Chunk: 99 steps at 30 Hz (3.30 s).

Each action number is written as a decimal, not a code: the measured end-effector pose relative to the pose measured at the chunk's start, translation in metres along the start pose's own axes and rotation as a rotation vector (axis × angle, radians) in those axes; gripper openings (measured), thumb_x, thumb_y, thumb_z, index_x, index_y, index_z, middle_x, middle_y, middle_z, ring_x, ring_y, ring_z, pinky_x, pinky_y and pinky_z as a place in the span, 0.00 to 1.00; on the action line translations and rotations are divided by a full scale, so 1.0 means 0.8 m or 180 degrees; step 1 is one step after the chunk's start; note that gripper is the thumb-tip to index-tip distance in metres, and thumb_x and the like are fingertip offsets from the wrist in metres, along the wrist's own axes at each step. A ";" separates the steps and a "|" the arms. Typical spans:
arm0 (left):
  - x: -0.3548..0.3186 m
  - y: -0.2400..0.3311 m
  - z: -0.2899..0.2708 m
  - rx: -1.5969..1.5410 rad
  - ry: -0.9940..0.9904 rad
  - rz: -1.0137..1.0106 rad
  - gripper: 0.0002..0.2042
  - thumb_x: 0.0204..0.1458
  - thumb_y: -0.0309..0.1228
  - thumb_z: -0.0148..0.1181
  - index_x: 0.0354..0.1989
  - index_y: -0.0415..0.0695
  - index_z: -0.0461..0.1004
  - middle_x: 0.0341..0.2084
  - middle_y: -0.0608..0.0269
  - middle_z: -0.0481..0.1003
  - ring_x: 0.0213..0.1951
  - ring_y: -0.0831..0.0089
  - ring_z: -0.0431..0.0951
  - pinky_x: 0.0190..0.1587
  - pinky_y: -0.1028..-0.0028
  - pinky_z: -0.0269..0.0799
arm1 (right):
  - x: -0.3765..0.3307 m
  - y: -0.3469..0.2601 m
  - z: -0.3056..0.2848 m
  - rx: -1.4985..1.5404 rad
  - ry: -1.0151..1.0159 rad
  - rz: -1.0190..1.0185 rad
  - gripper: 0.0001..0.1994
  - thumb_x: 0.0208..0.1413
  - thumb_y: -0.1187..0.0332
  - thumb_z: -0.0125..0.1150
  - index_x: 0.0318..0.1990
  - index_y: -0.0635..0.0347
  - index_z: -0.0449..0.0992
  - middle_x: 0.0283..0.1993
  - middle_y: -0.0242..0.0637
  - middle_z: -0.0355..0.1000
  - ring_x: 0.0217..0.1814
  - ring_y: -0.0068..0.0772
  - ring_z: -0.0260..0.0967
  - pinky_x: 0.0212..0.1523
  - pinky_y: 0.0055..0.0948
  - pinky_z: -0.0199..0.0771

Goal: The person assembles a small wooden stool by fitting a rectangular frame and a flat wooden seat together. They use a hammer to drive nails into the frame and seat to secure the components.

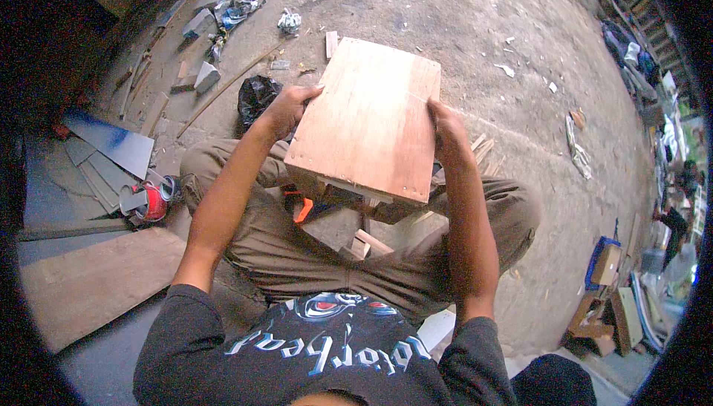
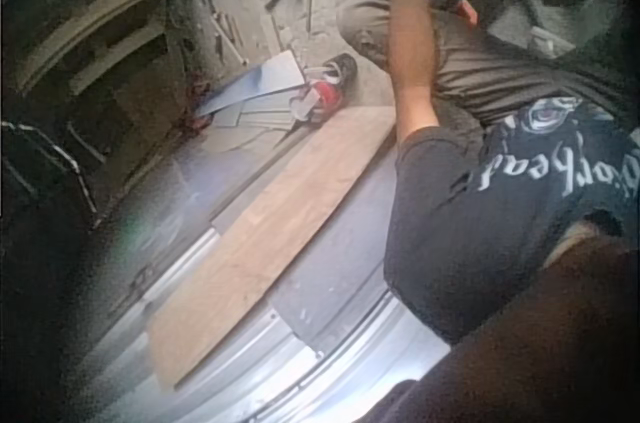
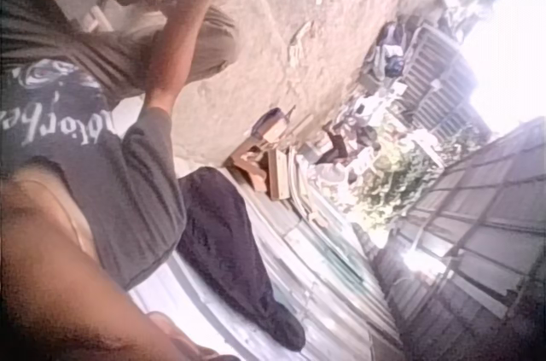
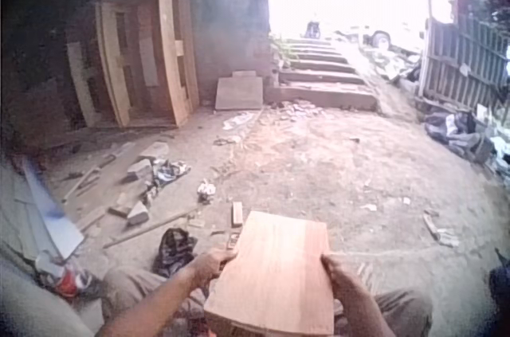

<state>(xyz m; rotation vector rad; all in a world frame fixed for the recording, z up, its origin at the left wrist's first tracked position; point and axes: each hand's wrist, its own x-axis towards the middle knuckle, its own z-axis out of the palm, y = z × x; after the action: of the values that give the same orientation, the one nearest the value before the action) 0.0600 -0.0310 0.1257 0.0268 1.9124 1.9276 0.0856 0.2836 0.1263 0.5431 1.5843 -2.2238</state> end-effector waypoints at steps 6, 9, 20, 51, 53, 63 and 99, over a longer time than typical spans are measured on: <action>0.021 -0.002 -0.020 0.0302 0.0247 0.0076 0.10 0.57 0.26 0.56 0.44 0.36 0.78 0.37 0.59 0.80 0.37 0.76 0.79 0.44 0.76 0.75 | 0.028 0.016 -0.006 0.0583 0.0292 -0.0164 0.22 0.66 0.60 0.44 0.52 0.77 0.66 0.46 0.53 0.73 0.42 0.42 0.76 0.44 0.38 0.78; 0.038 -0.020 -0.039 0.1091 0.0737 0.0993 0.10 0.56 0.26 0.58 0.44 0.36 0.78 0.36 0.60 0.81 0.36 0.77 0.80 0.43 0.76 0.75 | 0.071 0.037 -0.031 0.0993 0.0425 -0.0640 0.23 0.68 0.60 0.41 0.56 0.76 0.63 0.52 0.53 0.71 0.50 0.44 0.73 0.52 0.40 0.75; 0.078 -0.078 -0.040 0.3038 0.0990 0.0371 0.24 0.51 0.50 0.58 0.43 0.39 0.78 0.39 0.44 0.78 0.45 0.50 0.78 0.48 0.59 0.73 | 0.220 0.119 0.009 0.2332 0.1336 -0.1633 0.21 0.66 0.66 0.50 0.60 0.70 0.59 0.55 0.49 0.67 0.55 0.48 0.68 0.56 0.53 0.71; 0.144 -0.170 -0.016 0.3202 0.1495 -0.0318 0.37 0.58 0.51 0.51 0.71 0.49 0.44 0.49 0.36 0.73 0.51 0.41 0.74 0.53 0.52 0.69 | 0.206 0.071 -0.108 -0.4193 0.0643 -0.1694 0.45 0.48 0.66 0.68 0.70 0.62 0.46 0.59 0.62 0.64 0.62 0.59 0.63 0.62 0.44 0.63; 0.140 -0.149 -0.012 0.3190 0.1152 -0.0900 0.38 0.58 0.54 0.49 0.72 0.52 0.43 0.52 0.39 0.72 0.53 0.43 0.73 0.54 0.52 0.68 | 0.198 0.039 -0.113 -0.4459 0.0209 -0.0782 0.46 0.49 0.64 0.69 0.70 0.60 0.45 0.57 0.62 0.67 0.61 0.59 0.65 0.60 0.45 0.66; 0.175 -0.169 -0.049 0.2770 0.1240 -0.0732 0.37 0.54 0.58 0.52 0.71 0.64 0.47 0.55 0.44 0.70 0.57 0.48 0.71 0.56 0.48 0.65 | 0.130 -0.186 -0.056 -0.6774 -0.0338 -0.1575 0.18 0.56 0.60 0.60 0.50 0.58 0.70 0.44 0.53 0.75 0.47 0.56 0.73 0.43 0.50 0.74; 0.447 -0.061 -0.161 0.0618 0.0181 -0.0132 0.33 0.66 0.52 0.35 0.68 0.36 0.51 0.61 0.50 0.61 0.65 0.62 0.57 0.67 0.67 0.49 | 0.377 0.116 -0.020 -0.2038 0.2797 -0.1391 0.19 0.59 0.56 0.62 0.45 0.65 0.71 0.35 0.37 0.74 0.34 0.26 0.72 0.36 0.27 0.72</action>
<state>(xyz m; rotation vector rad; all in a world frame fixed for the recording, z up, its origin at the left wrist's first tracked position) -0.2913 -0.0458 -0.0271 -0.0108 2.1142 1.7274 -0.1271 0.2505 -0.1053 1.1352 2.9298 -1.5871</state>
